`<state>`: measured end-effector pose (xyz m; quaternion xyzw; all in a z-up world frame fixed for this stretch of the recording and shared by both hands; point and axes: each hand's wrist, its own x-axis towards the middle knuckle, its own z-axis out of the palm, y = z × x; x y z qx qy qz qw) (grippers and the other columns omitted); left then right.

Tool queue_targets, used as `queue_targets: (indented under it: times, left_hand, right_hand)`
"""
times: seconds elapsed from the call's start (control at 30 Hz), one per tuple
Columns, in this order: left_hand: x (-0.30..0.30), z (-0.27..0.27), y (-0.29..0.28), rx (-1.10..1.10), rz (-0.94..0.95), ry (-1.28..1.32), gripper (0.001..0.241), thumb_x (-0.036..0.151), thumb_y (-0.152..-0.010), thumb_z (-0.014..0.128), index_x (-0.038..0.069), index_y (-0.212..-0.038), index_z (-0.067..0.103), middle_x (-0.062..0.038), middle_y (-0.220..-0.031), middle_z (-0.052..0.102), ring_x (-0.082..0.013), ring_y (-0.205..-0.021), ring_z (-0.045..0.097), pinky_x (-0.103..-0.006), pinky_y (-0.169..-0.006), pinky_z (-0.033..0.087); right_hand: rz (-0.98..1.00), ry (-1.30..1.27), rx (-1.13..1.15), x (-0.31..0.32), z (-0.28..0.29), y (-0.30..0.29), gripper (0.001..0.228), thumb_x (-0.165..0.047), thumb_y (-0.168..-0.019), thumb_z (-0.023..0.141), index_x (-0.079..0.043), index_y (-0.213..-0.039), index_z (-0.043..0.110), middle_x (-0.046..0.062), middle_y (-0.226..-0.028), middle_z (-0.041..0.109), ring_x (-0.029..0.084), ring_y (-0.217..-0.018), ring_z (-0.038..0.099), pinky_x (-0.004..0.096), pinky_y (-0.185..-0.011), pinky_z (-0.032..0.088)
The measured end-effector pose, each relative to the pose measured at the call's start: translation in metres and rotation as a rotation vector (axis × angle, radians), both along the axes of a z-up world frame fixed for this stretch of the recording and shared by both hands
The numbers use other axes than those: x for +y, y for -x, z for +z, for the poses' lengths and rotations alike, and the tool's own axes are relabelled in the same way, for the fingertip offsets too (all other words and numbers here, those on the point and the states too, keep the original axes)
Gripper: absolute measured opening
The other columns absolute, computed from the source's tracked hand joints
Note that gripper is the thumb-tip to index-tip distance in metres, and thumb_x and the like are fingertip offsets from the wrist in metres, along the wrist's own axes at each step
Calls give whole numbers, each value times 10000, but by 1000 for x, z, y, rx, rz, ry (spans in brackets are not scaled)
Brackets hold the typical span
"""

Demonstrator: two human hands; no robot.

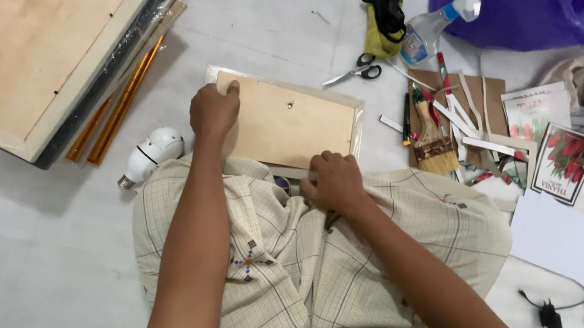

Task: Assembling a picture frame by inserting the backing board and securing the fasteners with a hand tool.

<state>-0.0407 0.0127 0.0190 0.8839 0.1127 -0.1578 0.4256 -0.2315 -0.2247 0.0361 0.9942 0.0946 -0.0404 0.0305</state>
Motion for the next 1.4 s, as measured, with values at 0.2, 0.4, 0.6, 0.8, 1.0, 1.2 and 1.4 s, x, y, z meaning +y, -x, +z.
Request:
queue_targets:
  times: [0.2, 0.4, 0.6, 0.8, 1.0, 1.2, 1.4]
  left_hand:
    - [-5, 19, -1, -13, -21, -35, 626, 526, -987, 568, -40, -1223, 694, -230, -1001, 708, -443, -1018, 714, -588, -842, 561]
    - [-7, 40, -12, 32, -57, -57, 658, 558, -993, 530, -39, -1202, 711, -263, -1063, 707, -479, -1105, 680, -610, -901, 540]
    - [-13, 35, -21, 60, -30, -39, 669, 616, -961, 561, -17, -1086, 736, -255, -983, 716, -488, -1055, 691, -610, -869, 541]
    - [-20, 26, -24, 58, -5, -32, 602, 559, -992, 583, -14, -1099, 732, -260, -991, 715, -490, -1062, 687, -612, -878, 536]
    - [-21, 2, -24, 0, 69, 35, 601, 508, -1031, 551, -71, -1077, 706, -299, -978, 706, -509, -1047, 687, -598, -885, 537]
    - [-14, -22, -19, -51, 13, 32, 603, 559, -944, 679, -35, -1040, 711, -256, -917, 706, -484, -985, 708, -593, -830, 554]
    - [-11, -21, -18, -94, 13, 42, 450, 400, -938, 724, -41, -1023, 720, -220, -849, 704, -458, -915, 728, -550, -794, 572]
  right_hand:
    - [-461, -246, 50, -82, 3, -89, 359, -296, -954, 582, -209, -1294, 656, 112, -1153, 633, 374, -997, 711, 481, -773, 562]
    - [-176, 47, -32, -117, -5, -165, 457, -90, -944, 655, -204, -1387, 644, 195, -1384, 503, 453, -1173, 643, 531, -855, 582]
    - [-58, 264, -149, -156, -48, -215, 154, -324, -931, 734, -219, -1038, 700, 50, -1214, 539, 297, -1086, 600, 408, -828, 449]
    - [-378, 46, -300, -158, -24, -215, 342, -344, -1001, 714, -106, -1228, 621, 158, -1106, 571, 383, -984, 651, 507, -699, 523]
    - [-619, -262, 306, -127, 44, -122, 393, -434, -950, 632, -224, -1274, 701, 97, -1144, 757, 340, -1083, 722, 490, -882, 555]
    - [-550, -182, 496, -97, 74, -60, 730, -302, -859, 757, -162, -1534, 518, 246, -1455, 565, 470, -1289, 600, 570, -1018, 521]
    - [-505, -98, 482, -95, 31, -53, 778, -345, -843, 796, -246, -1553, 495, 157, -1402, 627, 416, -1291, 610, 573, -1036, 515]
